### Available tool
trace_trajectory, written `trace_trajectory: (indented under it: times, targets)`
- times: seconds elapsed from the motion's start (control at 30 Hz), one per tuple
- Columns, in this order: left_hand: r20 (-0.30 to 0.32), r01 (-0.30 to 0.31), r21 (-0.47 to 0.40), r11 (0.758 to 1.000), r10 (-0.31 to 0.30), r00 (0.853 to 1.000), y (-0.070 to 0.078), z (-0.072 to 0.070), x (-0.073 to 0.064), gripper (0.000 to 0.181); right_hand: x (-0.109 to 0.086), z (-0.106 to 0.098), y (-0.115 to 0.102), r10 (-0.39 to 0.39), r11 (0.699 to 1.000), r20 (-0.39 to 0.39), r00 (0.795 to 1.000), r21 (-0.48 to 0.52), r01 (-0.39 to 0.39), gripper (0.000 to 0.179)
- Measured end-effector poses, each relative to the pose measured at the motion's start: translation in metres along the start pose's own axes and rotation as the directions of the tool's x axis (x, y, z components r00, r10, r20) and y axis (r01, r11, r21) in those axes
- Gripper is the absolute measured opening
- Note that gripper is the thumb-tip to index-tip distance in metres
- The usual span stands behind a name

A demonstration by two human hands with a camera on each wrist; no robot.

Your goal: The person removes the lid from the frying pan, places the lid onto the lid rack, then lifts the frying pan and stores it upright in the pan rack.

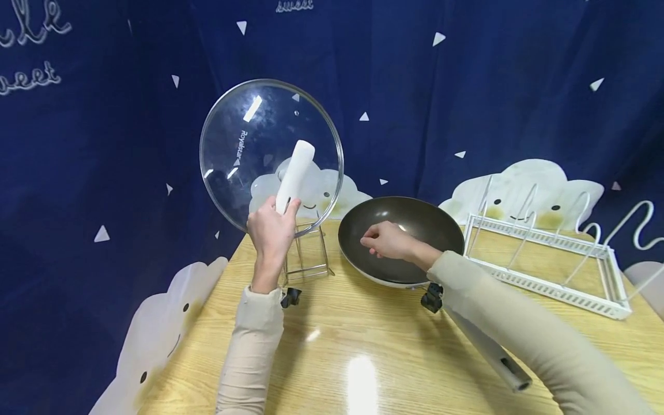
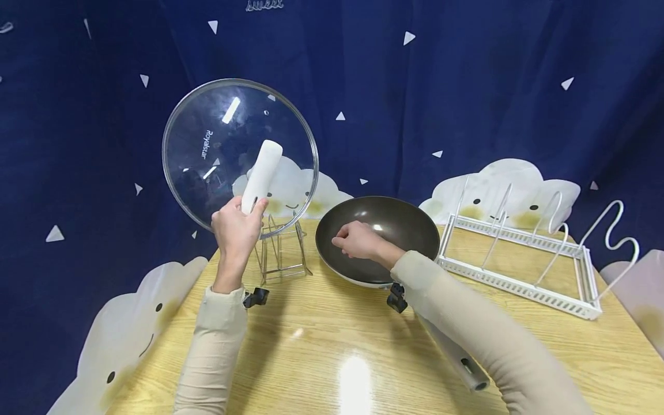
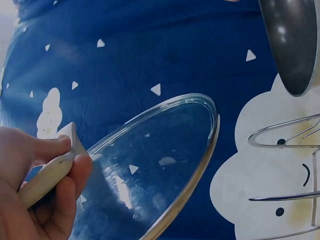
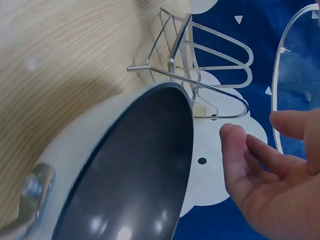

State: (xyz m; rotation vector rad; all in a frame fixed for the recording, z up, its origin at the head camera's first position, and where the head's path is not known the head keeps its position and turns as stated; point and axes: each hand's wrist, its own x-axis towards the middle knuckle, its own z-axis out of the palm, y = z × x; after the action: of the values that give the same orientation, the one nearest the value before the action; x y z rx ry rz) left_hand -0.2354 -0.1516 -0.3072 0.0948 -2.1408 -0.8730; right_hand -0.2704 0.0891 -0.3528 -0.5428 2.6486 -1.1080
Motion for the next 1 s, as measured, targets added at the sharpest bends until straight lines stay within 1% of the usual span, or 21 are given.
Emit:
trace_trajectory:
  times: [0.2,0.37,0.47,0.6,0.67,0.8,0.9,1.0]
  targets:
    - [-0.046,0.029,0.029,0.999,-0.028,0.999,-0.004,-0.007,0.004,0.034,0.015,0.013,-0.004,-0.028,0.998,-0.049,0.998,0.056,0.03,0.029]
    - [-0.062,0.038,0.063,0.997,-0.034,0.998,-0.007,-0.009,0.004,0.036,0.028,0.025,-0.004,-0.013,0.993,-0.084,0.996,0.119,0.023,0.029]
    - [-0.06,0.038,0.088,0.995,-0.033,0.998,-0.009,-0.008,0.004,0.037,0.036,0.032,-0.002,-0.005,0.992,-0.118,0.993,0.123,0.02,0.029]
    - [-0.059,0.043,0.106,0.993,-0.037,0.998,-0.011,-0.006,0.004,0.037,0.048,0.039,-0.001,-0.024,0.995,-0.171,0.985,0.087,0.039,0.027]
    - [-0.06,0.047,0.114,0.992,-0.04,0.997,-0.011,-0.005,0.003,0.038,0.053,0.043,-0.001,-0.039,0.997,-0.158,0.987,0.062,0.05,0.031]
    - [-0.06,0.044,0.134,0.99,-0.037,0.998,-0.013,-0.004,0.002,0.039,0.06,0.051,-0.003,-0.076,0.997,-0.096,0.992,0.006,0.077,0.043]
    - [-0.057,0.043,0.158,0.986,-0.034,0.998,-0.014,-0.005,0.002,0.041,0.067,0.057,-0.004,-0.095,0.995,-0.059,0.994,0.003,0.095,0.05]
    - [-0.05,0.043,0.2,0.979,-0.034,0.998,-0.014,-0.005,0.002,0.041,0.073,0.063,-0.006,-0.104,0.994,-0.015,0.994,0.021,0.104,0.052]
